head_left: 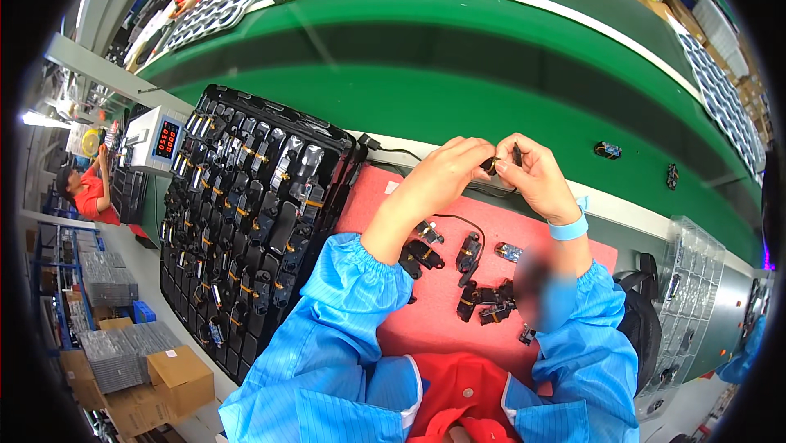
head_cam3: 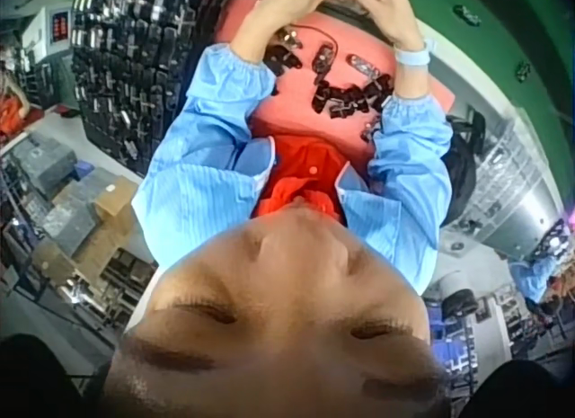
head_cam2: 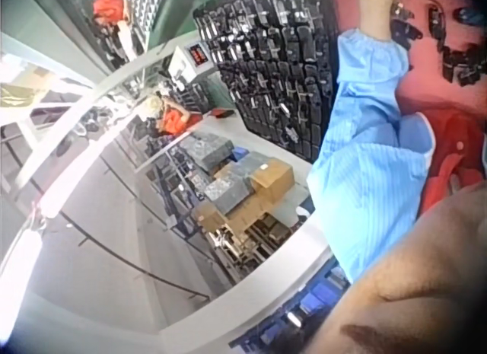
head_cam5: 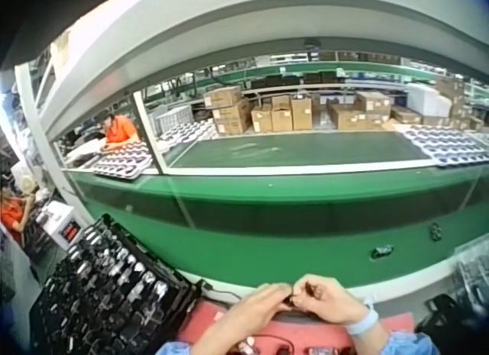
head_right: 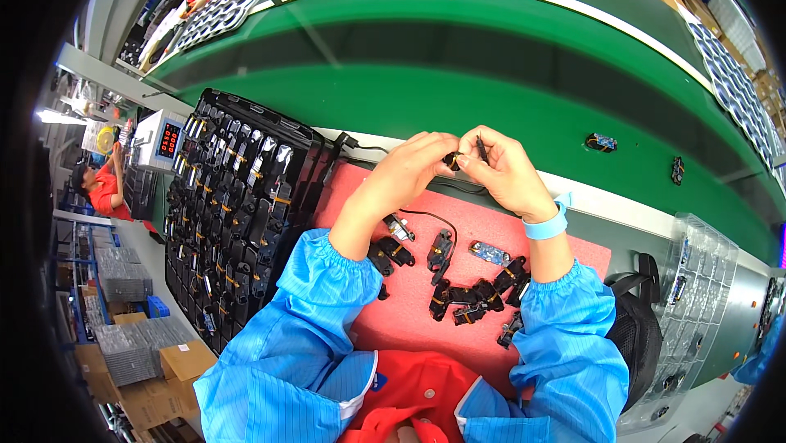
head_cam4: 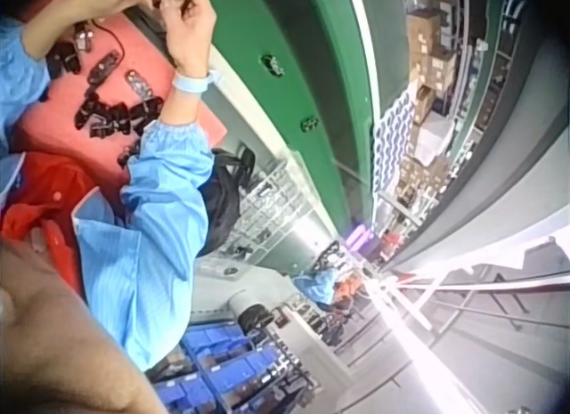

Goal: Assembling small electronic modules by plugging in connectors and components on a factory workstation.

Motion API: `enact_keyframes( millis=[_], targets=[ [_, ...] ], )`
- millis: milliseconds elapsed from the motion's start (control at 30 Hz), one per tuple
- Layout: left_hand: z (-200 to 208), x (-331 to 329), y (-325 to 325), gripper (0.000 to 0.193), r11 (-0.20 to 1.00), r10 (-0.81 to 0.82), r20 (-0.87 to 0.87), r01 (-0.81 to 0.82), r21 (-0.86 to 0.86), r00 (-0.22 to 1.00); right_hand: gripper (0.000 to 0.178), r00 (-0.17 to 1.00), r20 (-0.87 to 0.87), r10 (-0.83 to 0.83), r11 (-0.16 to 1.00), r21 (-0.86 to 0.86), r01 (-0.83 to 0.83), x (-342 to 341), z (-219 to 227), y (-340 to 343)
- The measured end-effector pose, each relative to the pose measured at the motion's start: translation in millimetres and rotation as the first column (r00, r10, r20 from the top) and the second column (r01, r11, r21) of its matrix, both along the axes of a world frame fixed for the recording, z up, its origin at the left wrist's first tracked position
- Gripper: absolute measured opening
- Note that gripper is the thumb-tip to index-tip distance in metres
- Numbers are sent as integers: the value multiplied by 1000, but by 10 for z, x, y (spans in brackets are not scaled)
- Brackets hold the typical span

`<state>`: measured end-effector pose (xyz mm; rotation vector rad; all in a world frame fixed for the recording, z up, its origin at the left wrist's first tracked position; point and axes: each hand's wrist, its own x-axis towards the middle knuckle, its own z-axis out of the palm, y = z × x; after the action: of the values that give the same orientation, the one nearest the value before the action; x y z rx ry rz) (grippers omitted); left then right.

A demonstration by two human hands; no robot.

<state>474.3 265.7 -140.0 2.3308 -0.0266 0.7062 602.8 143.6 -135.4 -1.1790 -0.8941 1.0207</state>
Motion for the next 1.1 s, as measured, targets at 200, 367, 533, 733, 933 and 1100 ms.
enact_keyframes(
  millis=[200, 367, 533, 733, 933, 1100],
  targets=[
    [115, -14, -25, 33, 974, 213, 92, -219, 57, 973, 7, 991, -20, -135, 991, 8, 135, 111, -67, -22],
    [411, -254, -225, 42, 986, 166, -625, -132, 101, 763, 7, 911, -100, -400, 912, 55, 407, 186, -235, 48],
    [373, -234, -534, 33, 957, 46, -783, 198, 214, 620, 12, 753, -194, -629, 763, 35, 646, 197, -280, 89],
    [433, -264, -63, 25, 964, -80, -581, -85, -251, 810, 26, 973, 97, -208, 970, 144, 193, 82, -80, 46],
    [107, -149, 117, 28, 588, -67, -156, -87, -804, 985, 18, 868, 406, -287, 958, 127, 258, -250, 38, 46],
    [46, -127, 106, 27, 645, -72, -56, 4, -764, 996, 15, 685, 671, -282, 959, 188, 212, -233, -1, 46]
  ],
)
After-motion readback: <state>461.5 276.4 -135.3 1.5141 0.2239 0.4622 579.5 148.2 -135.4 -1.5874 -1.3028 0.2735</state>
